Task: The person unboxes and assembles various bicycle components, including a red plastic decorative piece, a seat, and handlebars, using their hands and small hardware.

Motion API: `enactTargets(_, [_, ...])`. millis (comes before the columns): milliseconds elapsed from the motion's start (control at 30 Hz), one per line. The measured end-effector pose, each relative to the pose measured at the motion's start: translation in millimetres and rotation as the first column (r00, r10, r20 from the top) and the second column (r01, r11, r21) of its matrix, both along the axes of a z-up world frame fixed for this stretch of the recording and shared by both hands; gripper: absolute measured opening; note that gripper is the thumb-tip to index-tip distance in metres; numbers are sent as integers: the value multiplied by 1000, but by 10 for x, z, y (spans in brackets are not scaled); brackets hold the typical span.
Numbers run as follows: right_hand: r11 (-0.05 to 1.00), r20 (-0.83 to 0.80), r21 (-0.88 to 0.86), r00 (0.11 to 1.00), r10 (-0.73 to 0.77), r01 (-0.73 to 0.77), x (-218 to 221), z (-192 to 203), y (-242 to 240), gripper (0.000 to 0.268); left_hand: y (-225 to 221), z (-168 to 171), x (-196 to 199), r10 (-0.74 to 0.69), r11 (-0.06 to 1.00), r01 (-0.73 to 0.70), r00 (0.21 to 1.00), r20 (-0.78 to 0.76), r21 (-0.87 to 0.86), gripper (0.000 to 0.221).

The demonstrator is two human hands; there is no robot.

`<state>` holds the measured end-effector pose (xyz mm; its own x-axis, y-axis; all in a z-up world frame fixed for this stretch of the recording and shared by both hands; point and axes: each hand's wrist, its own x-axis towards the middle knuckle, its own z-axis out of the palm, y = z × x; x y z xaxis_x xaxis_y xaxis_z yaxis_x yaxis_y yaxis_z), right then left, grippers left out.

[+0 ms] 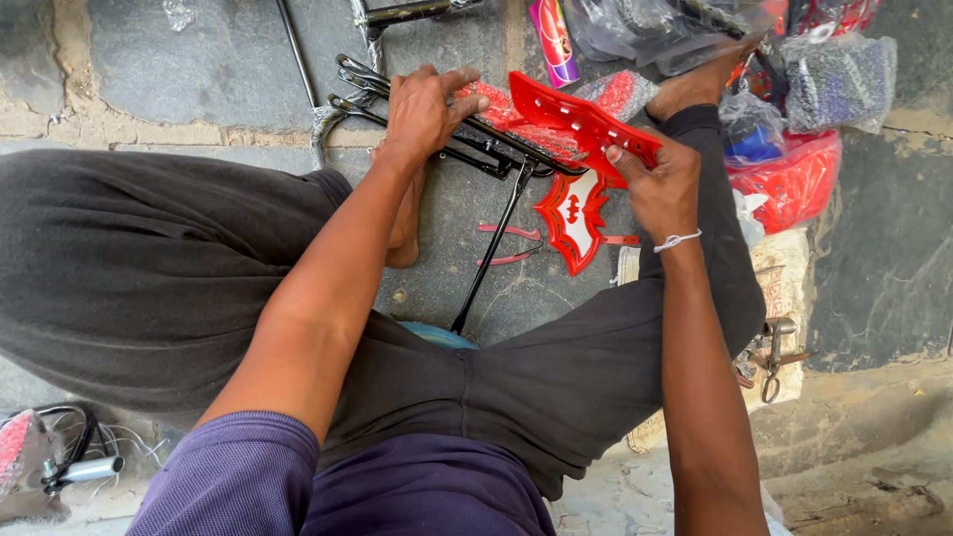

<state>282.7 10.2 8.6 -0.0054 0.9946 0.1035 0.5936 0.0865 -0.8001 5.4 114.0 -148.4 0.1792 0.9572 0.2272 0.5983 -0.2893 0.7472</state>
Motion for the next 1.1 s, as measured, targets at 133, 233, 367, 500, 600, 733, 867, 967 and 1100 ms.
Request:
enactTargets(133, [1000, 59, -6, 998, 12, -11, -13, 5, 84, 17, 17, -4, 8, 14, 1000, -14, 1000, 17, -23, 48])
enactTargets(233, [998, 154, 55, 988, 9, -17, -73, -5, 166, 17, 11, -9, 28, 31, 999, -31, 999, -9, -15, 46])
enactTargets(367, [993, 184, 102, 982, 45, -64, -165, 21, 240, 18, 19, -10, 38, 41, 999, -41, 999, -1, 5, 45])
enactTargets(500, [992, 245, 86, 967, 74, -97, -163, 105, 196, 15, 21, -47, 47, 52, 998, -52, 999, 2, 18, 46])
enactTargets(600, [989, 233, 108, 969, 78, -105, -179, 137, 173, 16, 37, -112, 64, 45, 999, -45, 999, 15, 17, 44])
enactTargets(733, [992, 246, 73, 965, 86, -107, -287, 81, 167, 17, 66, -178, 61, 67, 993, -62, 997, -45, 100, 39])
enactTargets(867, [969, 307, 184, 946, 102, -165, -293, 64, 111, 17, 45, -75, 57, 40, 999, -40, 999, -4, -7, 39])
enactTargets(967, [969, 251, 226, 967, 39, -98, -265, 52, 93, 17, 8, -67, 37, 37, 999, -37, 999, 1, -13, 38])
enactTargets(1100, [970, 249, 228, 968, 20, -78, -256, 15, 102, 16, -22, -140, 107, 162, 952, -179, 983, 88, 249, 32])
